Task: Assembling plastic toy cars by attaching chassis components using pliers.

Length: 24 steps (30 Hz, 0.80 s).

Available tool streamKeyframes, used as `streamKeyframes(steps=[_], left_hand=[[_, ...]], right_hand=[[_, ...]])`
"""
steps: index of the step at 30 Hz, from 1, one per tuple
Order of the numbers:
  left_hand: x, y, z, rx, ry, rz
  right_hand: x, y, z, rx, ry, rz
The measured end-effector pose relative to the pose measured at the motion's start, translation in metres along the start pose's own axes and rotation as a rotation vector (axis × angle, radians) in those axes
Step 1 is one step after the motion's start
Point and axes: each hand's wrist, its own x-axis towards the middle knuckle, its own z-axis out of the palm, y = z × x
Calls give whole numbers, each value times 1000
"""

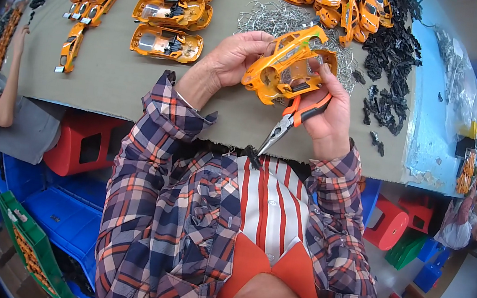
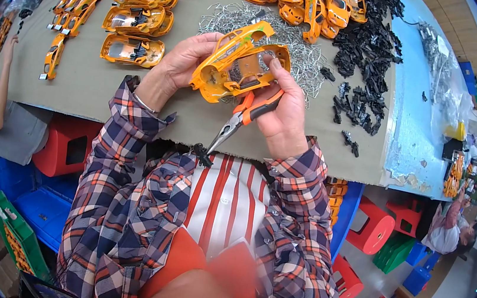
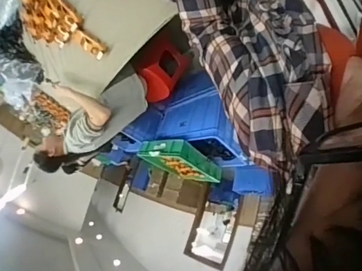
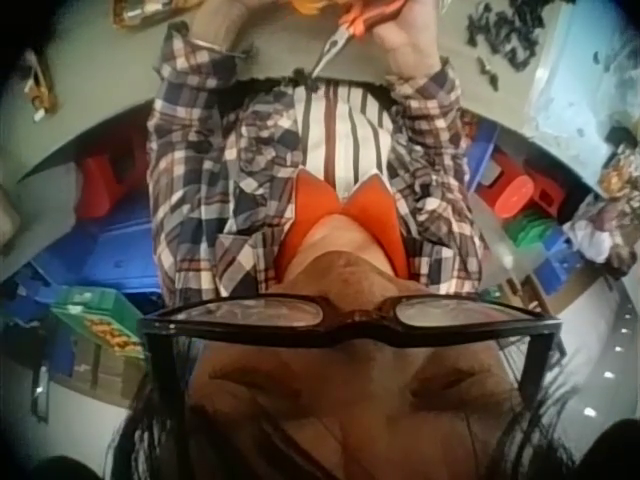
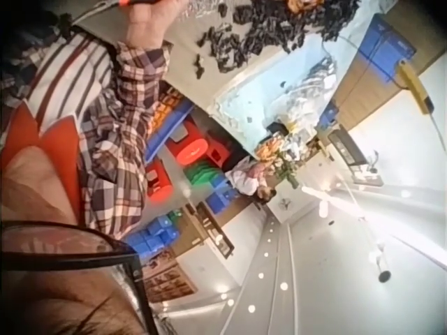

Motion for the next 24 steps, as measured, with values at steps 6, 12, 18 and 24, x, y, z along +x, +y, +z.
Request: streamKeyframes(steps=[6,12,18,24], left_hand=[[1,4,0,-42,-132,-47],[-4,10,1,-96,-261,-138],[-10,7,13,-69,-409,-134],[-18,5,3,-12,-387,-102]], right_hand=[[5,-2,1,66,37,74],[-3,-1,11,-4,-6,-7],[-16,-9,14,-226,-134,-141],[-32,-13,17,-414,-241,-244]])
